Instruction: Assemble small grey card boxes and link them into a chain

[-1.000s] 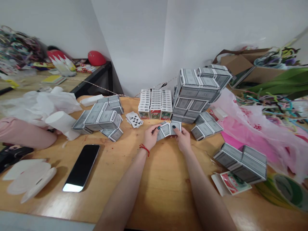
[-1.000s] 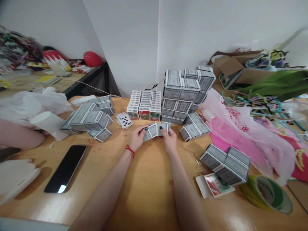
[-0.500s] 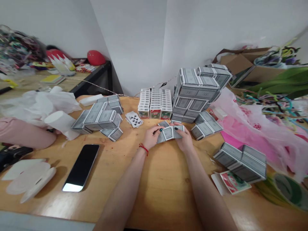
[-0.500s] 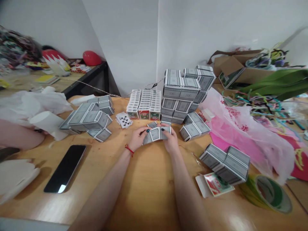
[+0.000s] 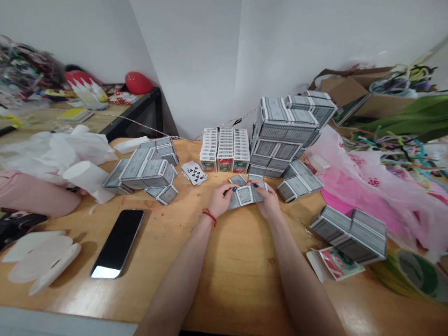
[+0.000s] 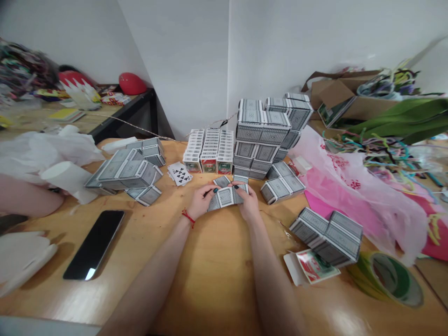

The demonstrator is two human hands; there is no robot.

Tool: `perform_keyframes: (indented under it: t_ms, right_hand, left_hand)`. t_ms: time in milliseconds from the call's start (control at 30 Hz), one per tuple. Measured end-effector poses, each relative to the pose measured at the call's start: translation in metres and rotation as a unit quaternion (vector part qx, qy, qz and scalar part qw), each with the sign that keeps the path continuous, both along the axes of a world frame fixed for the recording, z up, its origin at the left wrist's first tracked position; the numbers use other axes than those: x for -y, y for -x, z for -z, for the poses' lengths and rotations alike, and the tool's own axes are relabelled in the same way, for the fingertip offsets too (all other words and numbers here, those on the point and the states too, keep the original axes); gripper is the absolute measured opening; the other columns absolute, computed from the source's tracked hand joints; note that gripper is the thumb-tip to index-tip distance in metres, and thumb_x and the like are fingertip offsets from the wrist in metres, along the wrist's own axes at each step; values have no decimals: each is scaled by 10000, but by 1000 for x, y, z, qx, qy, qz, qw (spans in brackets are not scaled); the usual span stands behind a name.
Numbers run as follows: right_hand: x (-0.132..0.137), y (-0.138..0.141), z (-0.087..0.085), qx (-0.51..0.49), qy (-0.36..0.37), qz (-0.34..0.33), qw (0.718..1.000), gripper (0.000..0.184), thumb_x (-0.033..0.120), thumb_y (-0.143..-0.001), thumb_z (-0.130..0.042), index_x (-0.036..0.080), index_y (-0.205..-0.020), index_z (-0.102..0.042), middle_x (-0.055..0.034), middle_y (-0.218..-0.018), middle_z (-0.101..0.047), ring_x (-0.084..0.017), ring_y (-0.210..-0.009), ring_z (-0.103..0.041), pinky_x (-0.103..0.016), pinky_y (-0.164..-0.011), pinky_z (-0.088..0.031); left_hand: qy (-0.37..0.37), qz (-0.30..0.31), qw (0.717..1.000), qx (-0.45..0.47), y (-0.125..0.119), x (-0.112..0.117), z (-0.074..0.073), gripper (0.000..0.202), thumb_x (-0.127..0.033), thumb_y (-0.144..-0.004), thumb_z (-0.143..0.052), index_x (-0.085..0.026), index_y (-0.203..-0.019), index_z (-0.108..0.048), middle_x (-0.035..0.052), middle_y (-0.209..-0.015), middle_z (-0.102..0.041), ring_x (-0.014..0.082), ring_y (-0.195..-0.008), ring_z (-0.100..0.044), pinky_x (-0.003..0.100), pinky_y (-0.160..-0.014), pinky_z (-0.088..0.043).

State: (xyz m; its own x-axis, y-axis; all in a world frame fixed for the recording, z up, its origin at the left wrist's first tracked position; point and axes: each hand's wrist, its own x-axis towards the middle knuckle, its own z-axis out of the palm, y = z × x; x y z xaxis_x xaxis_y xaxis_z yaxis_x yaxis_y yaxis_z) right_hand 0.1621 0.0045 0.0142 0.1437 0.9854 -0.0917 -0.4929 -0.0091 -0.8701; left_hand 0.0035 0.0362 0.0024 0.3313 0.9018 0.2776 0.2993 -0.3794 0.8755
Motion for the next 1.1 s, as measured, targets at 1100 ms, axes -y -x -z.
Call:
perform_keyframes:
  t_ms: [1100]
  right_hand:
    - [-5,14,6,1,61,-19,998,354,526,-677,-502,192,-734,-606,-35,-738,-668,-201,-719,-611,-308,-620,-470]
  left_hand:
    - [56,-55,989,122,-21,9,11,227,-206,-812,-406,-164,-1019,-491,57,-884,-574,132,-787,-550,270,-708,-444]
